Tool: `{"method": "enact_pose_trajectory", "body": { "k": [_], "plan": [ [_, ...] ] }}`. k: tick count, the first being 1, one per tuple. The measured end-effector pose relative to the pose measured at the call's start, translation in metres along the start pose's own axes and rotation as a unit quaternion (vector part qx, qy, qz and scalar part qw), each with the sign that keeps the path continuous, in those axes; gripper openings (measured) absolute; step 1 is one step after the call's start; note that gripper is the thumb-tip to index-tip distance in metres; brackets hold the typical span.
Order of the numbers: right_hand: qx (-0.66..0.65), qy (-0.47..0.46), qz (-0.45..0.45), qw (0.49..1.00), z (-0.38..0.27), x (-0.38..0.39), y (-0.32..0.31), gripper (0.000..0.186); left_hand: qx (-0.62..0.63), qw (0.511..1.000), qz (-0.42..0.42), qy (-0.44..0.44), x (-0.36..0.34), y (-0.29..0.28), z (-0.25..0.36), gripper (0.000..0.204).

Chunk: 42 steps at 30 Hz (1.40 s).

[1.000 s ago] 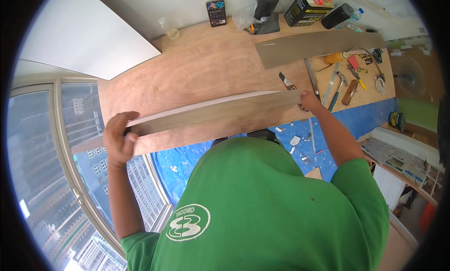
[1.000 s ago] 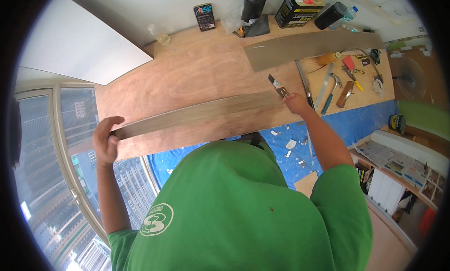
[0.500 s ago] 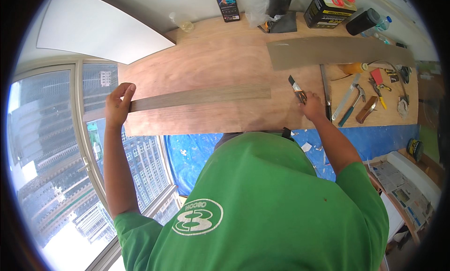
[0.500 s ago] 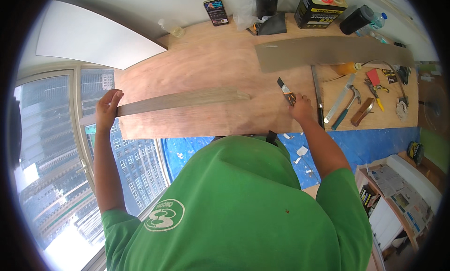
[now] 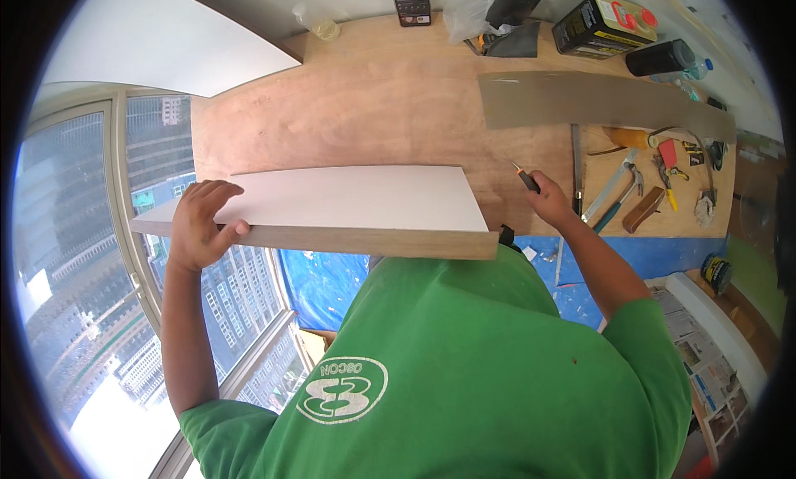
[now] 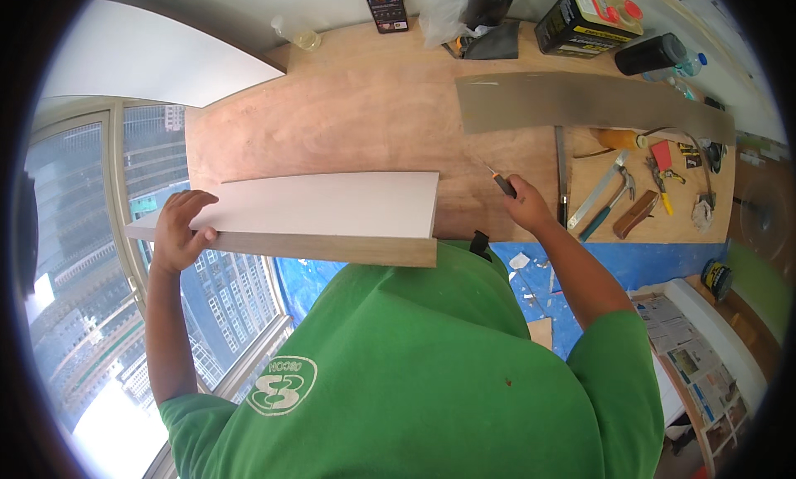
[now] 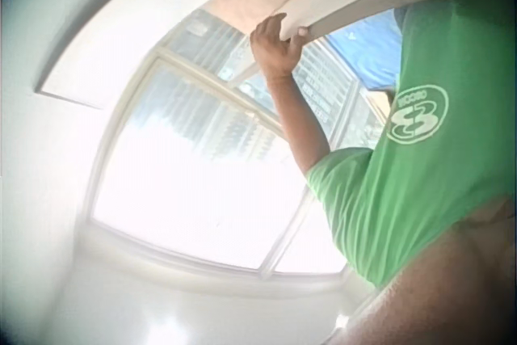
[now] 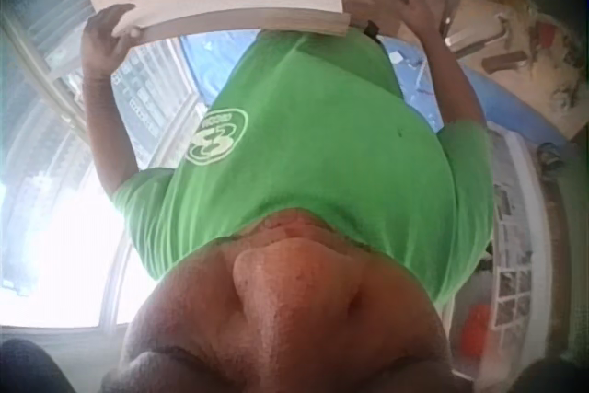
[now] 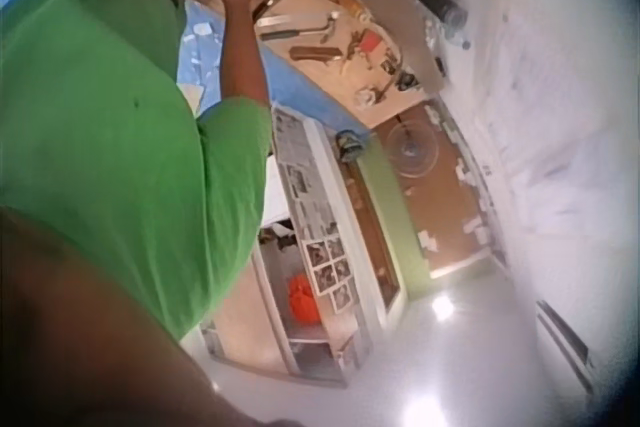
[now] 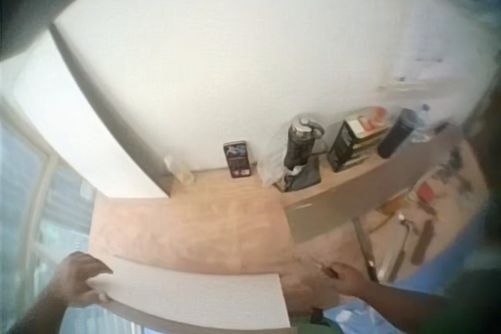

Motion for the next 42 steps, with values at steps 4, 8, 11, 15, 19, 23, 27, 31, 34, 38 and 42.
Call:
{"method": "enact_pose_trajectory", "body": {
  "k": [4,8,11,15,19,23,27,31,34,38,42],
  "plan": [
    [-0.043,0.018,-0.118,0.992,-0.043,-0.019,0.019,0.023,0.104,0.991,0.024,-0.079,-0.002,0.007,-0.015,0.072],
    [0.067,-0.033,-0.204,0.976,-0.086,-0.051,0.045,0.036,0.075,0.993,0.025,-0.088,0.003,0.008,-0.016,0.066],
    [0.092,-0.09,-0.215,0.968,-0.112,-0.071,0.062,0.04,0.083,0.991,0.026,-0.103,0.007,0.008,-0.016,0.063],
    [0.226,-0.109,-0.248,0.936,-0.13,-0.097,0.09,0.041,0.118,0.981,0.065,-0.137,0.01,0.006,-0.018,0.058],
    [0.236,-0.132,-0.29,0.918,-0.142,-0.115,0.121,0.038,0.122,0.977,0.087,-0.15,0.008,0.002,-0.023,0.054],
    [0.25,-0.177,-0.29,0.907,-0.15,-0.125,0.137,0.037,0.115,0.979,0.101,-0.137,0.004,-0.001,-0.025,0.048],
    [0.26,-0.169,-0.292,0.905,-0.155,-0.13,0.146,0.037,0.161,0.955,0.184,-0.167,0.01,-0.01,-0.035,0.047],
    [0.261,-0.148,-0.306,0.903,-0.16,-0.129,0.151,0.045,0.18,0.947,0.199,-0.177,0.008,-0.01,-0.042,0.051],
    [0.277,-0.088,-0.328,0.899,-0.152,-0.128,0.152,0.051,0.172,0.952,0.189,-0.169,0.001,-0.009,-0.044,0.05],
    [0.293,-0.091,-0.324,0.895,-0.162,-0.129,0.155,0.053,0.161,0.958,0.176,-0.16,-0.007,-0.01,-0.043,0.048],
    [0.312,-0.058,-0.355,0.879,-0.169,-0.129,0.164,0.051,0.135,0.964,0.159,-0.163,-0.004,-0.01,-0.038,0.047]
  ]
}}
Point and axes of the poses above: each hand's wrist, its own x-axis away from the middle knuckle, its own y-axis out of the palm, z = x × y, the point moved 9 cm from there along -x, towards the middle knuckle, and after that the axes turned 2 degrees about -z, right-handed, at the moved point
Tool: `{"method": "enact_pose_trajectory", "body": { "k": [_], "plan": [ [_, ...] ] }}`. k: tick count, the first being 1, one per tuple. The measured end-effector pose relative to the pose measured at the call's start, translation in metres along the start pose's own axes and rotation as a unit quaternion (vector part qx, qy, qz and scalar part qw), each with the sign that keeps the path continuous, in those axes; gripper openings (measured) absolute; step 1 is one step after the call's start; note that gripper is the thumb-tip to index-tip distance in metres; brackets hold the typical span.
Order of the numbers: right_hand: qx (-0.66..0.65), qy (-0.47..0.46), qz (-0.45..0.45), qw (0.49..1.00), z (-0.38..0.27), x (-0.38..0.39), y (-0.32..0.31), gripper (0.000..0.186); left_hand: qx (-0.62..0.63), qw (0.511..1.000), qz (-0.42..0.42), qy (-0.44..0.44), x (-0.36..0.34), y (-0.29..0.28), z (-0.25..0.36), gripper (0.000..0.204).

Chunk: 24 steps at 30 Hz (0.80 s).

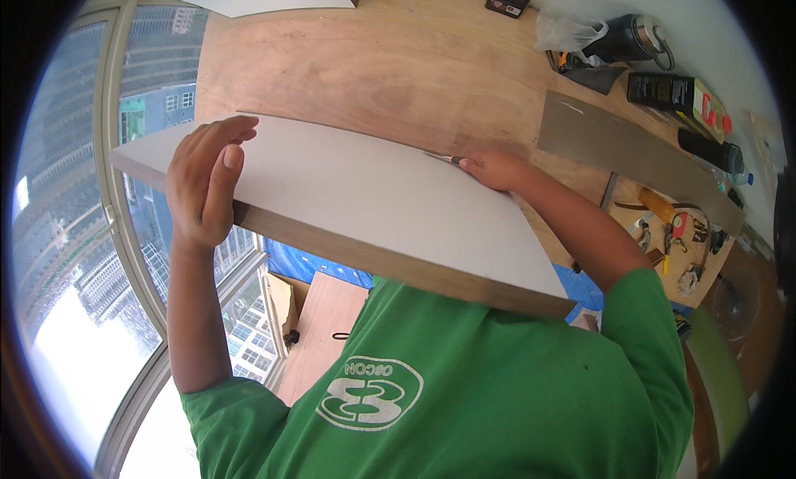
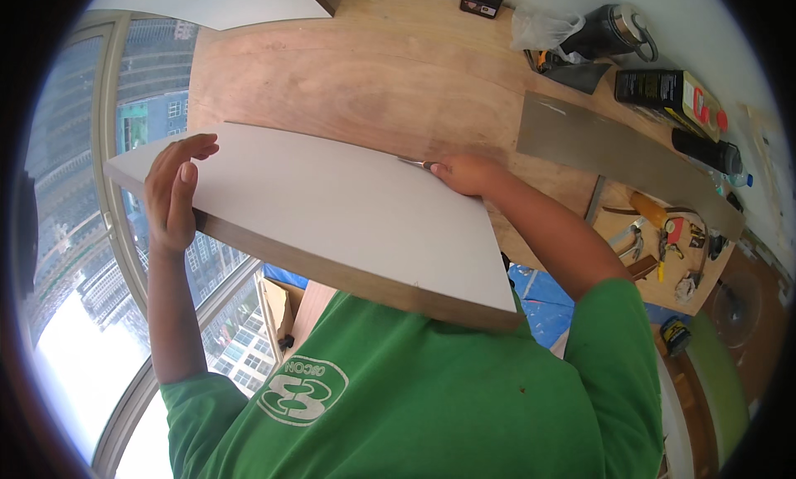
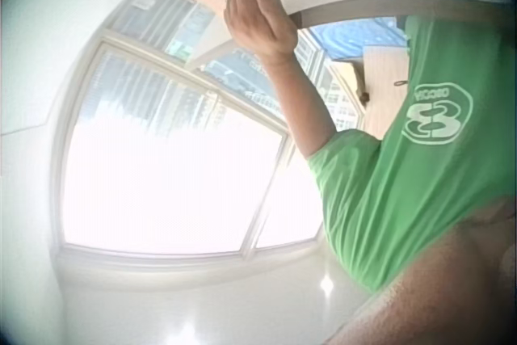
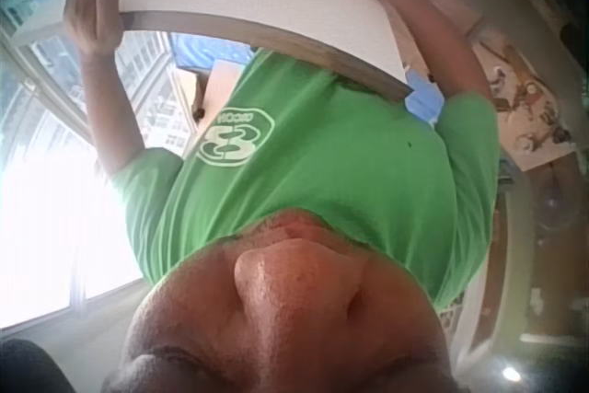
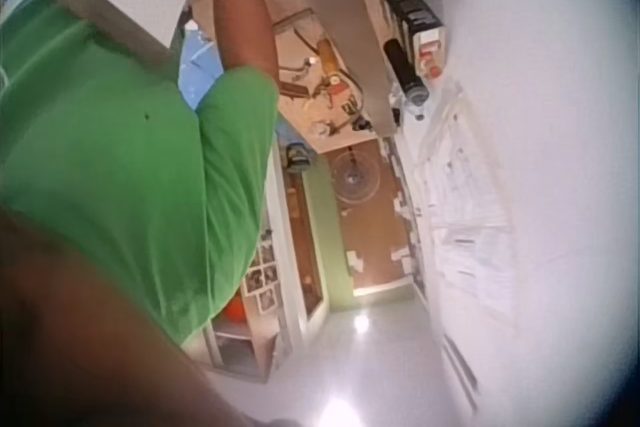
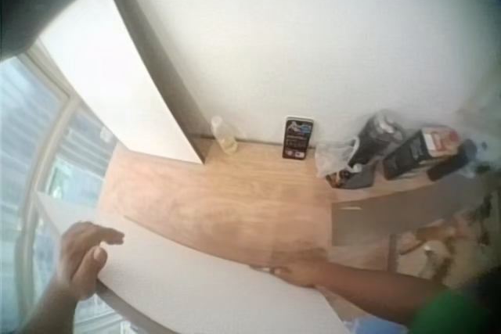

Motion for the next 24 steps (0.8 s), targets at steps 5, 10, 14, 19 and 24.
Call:
{"method": "enact_pose_trajectory", "body": {
  "k": [5,10,14,19,24],
  "plan": [
    [-0.005,-0.021,0.014,1.0,-0.017,-0.003,-0.002,0.05,-0.028,1.0,-0.009,0.002,0.012,0.001,0.003,0.047],
    [-0.015,-0.027,0.021,0.999,-0.023,-0.011,0.0,0.05,-0.018,1.0,-0.006,-0.002,0.014,0.001,0.001,0.046],
    [-0.033,-0.013,0.013,0.999,-0.026,-0.019,-0.002,0.049,-0.01,1.0,0.004,-0.003,0.01,0.001,-0.001,0.044],
    [-0.024,0.0,-0.003,1.0,-0.026,-0.018,-0.004,0.047,0.002,1.0,0.01,-0.006,0.007,0.0,-0.002,0.043],
    [0.018,-0.046,0.035,0.998,-0.011,-0.003,-0.012,0.05,-0.004,1.0,0.013,-0.009,0.008,-0.003,-0.002,0.042]
  ]
}}
Point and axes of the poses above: each hand's wrist, its own x-axis away from the middle knuckle, its own y-axis out of the palm, z = x × y, the point moved 9 cm from there along -x, towards the middle knuckle, and after that the axes turned 2 degrees about -z, right-handed, at the moved point
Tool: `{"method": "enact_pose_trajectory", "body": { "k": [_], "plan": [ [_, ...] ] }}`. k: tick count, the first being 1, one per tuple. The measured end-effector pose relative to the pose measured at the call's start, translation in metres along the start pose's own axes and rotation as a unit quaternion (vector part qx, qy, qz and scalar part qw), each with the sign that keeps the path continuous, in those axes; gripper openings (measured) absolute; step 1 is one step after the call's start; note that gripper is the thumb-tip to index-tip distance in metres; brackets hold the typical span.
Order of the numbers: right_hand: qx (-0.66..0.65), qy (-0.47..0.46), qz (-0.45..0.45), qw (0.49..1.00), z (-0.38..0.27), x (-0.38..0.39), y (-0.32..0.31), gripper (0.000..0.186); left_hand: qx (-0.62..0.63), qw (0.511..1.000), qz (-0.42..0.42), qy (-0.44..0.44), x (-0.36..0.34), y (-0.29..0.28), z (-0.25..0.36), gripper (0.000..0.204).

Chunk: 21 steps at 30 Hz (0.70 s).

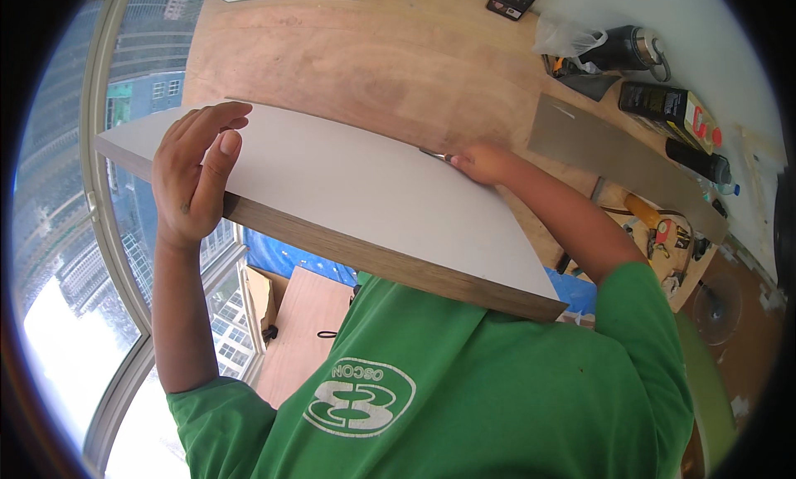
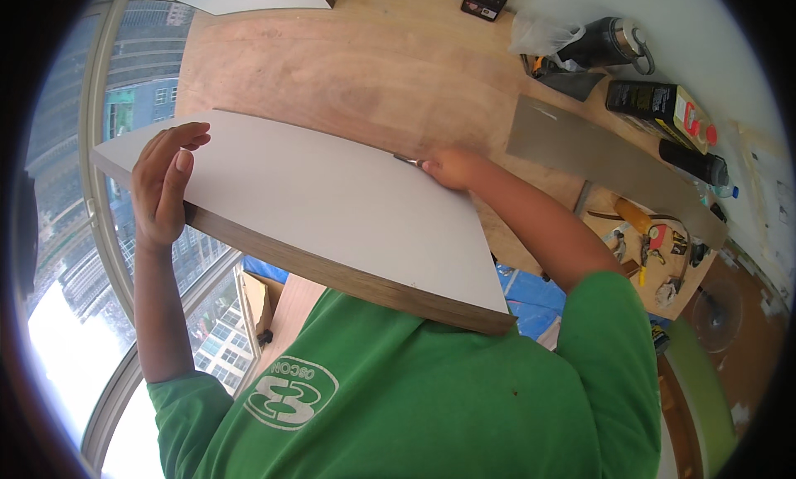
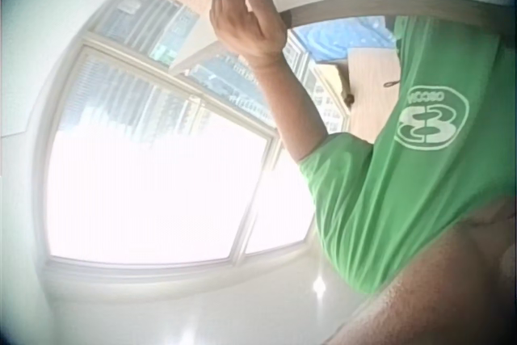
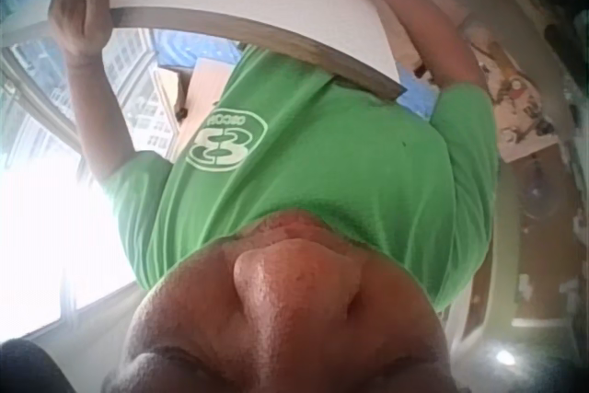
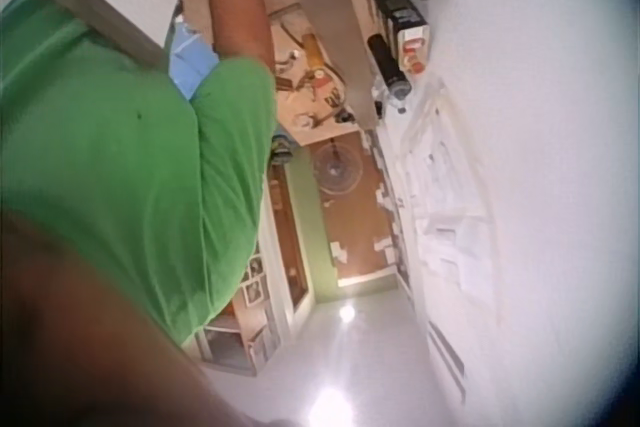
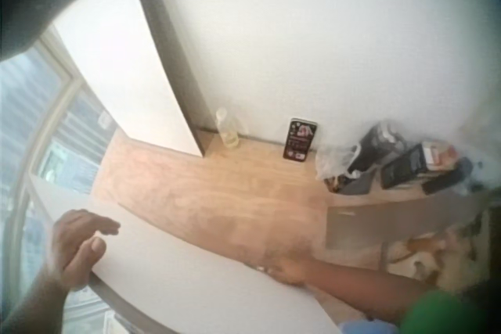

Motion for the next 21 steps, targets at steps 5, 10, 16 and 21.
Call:
{"method": "enact_pose_trajectory", "body": {
  "k": [5,10,16,21],
  "plan": [
    [-0.03,0.019,-0.005,0.999,0.039,0.028,0.012,0.05,0.007,1.0,-0.003,0.001,-0.001,0.001,0.0,0.043],
    [-0.04,0.067,-0.032,0.996,0.079,0.067,0.02,0.047,0.007,1.0,-0.002,-0.003,-0.005,0.001,0.001,0.042],
    [-0.02,0.128,-0.015,0.991,0.121,0.117,0.023,0.049,0.003,1.0,-0.006,-0.001,-0.008,0.002,0.003,0.042],
    [-0.031,0.144,0.003,0.989,0.126,0.13,0.023,0.048,-0.008,1.0,-0.007,0.002,-0.004,0.001,0.003,0.042]
  ]
}}
Point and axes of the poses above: each hand's wrist, its own x-axis away from the middle knuckle, its own y-axis out of the palm, z = x × y, the point moved 9 cm from there along -x, towards the middle knuckle, and after that the axes turned 2 degrees about -z, right-handed, at the moved point
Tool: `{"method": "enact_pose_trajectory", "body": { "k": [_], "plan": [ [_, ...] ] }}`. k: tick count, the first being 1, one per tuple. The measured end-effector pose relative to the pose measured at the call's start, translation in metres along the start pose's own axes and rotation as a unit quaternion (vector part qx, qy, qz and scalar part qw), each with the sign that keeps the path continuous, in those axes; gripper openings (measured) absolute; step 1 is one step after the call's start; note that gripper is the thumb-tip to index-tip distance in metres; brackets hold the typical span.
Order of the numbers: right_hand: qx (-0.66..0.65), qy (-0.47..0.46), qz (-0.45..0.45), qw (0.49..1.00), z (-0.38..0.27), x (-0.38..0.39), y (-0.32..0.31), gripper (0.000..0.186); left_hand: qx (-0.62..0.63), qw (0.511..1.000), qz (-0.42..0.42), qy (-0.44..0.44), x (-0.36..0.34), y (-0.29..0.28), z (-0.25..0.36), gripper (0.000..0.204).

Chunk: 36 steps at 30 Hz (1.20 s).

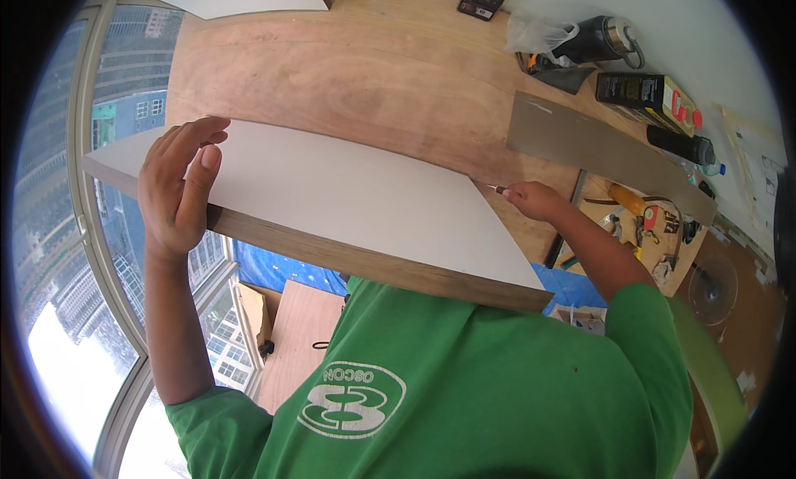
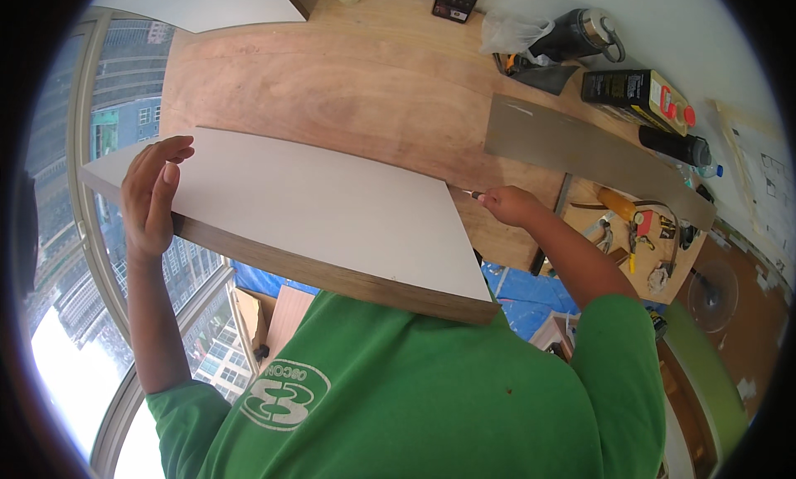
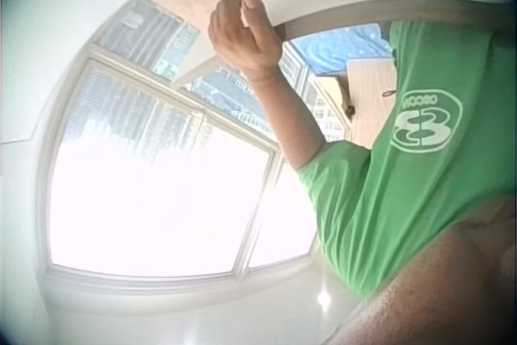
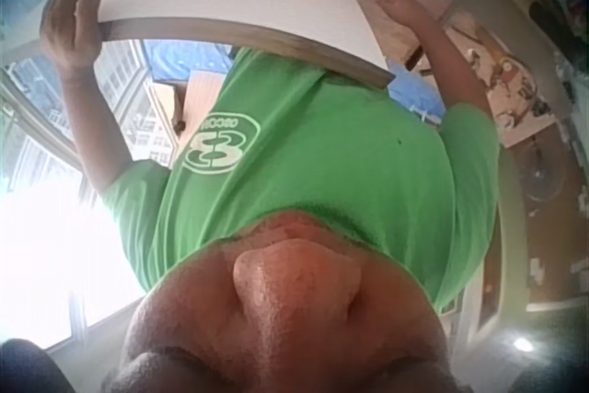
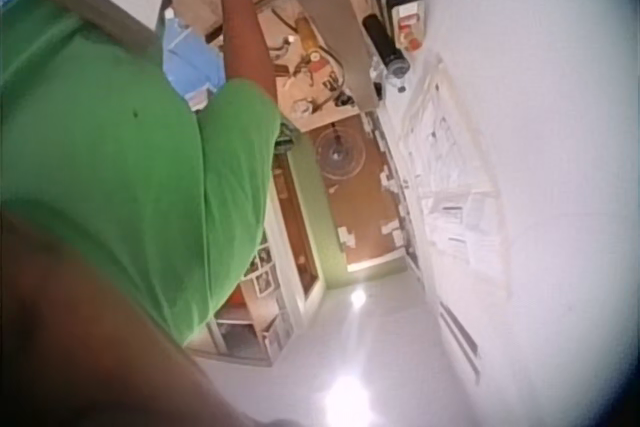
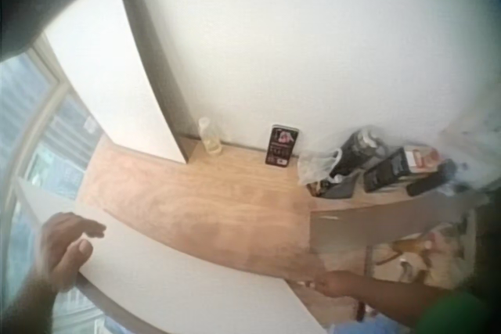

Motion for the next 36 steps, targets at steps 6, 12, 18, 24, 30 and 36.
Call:
{"method": "enact_pose_trajectory", "body": {
  "k": [6,12,18,24,30,36],
  "plan": [
    [-0.012,-0.02,0.015,1.0,-0.026,0.004,-0.019,0.05,-0.001,1.0,-0.003,0.009,0.002,0.001,0.0,0.042],
    [0.006,-0.133,-0.016,0.991,-0.142,-0.091,-0.018,0.052,-0.003,1.0,0.001,0.014,0.0,0.0,0.002,0.041],
    [0.001,-0.18,-0.037,0.983,-0.253,-0.151,0.006,0.052,-0.015,1.0,0.004,0.015,0.002,-0.001,-0.001,0.042],
    [0.049,-0.148,-0.061,0.986,-0.296,-0.178,0.006,0.056,-0.027,1.0,-0.001,0.012,0.005,-0.001,-0.003,0.041],
    [0.047,-0.144,-0.06,0.987,-0.296,-0.177,0.005,0.054,-0.034,0.999,-0.005,0.023,0.004,-0.001,-0.003,0.043],
    [0.01,-0.199,-0.054,0.978,-0.244,-0.139,-0.002,0.047,-0.034,0.999,-0.02,0.006,0.006,0.0,-0.005,0.046]
  ]
}}
Point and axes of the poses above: each hand's wrist, its own x-axis away from the middle knuckle, its own y-axis out of the palm, z = x × y, the point moved 9 cm from there along -x, towards the middle knuckle, and after that the axes turned 2 degrees about -z, right-handed, at the moved point
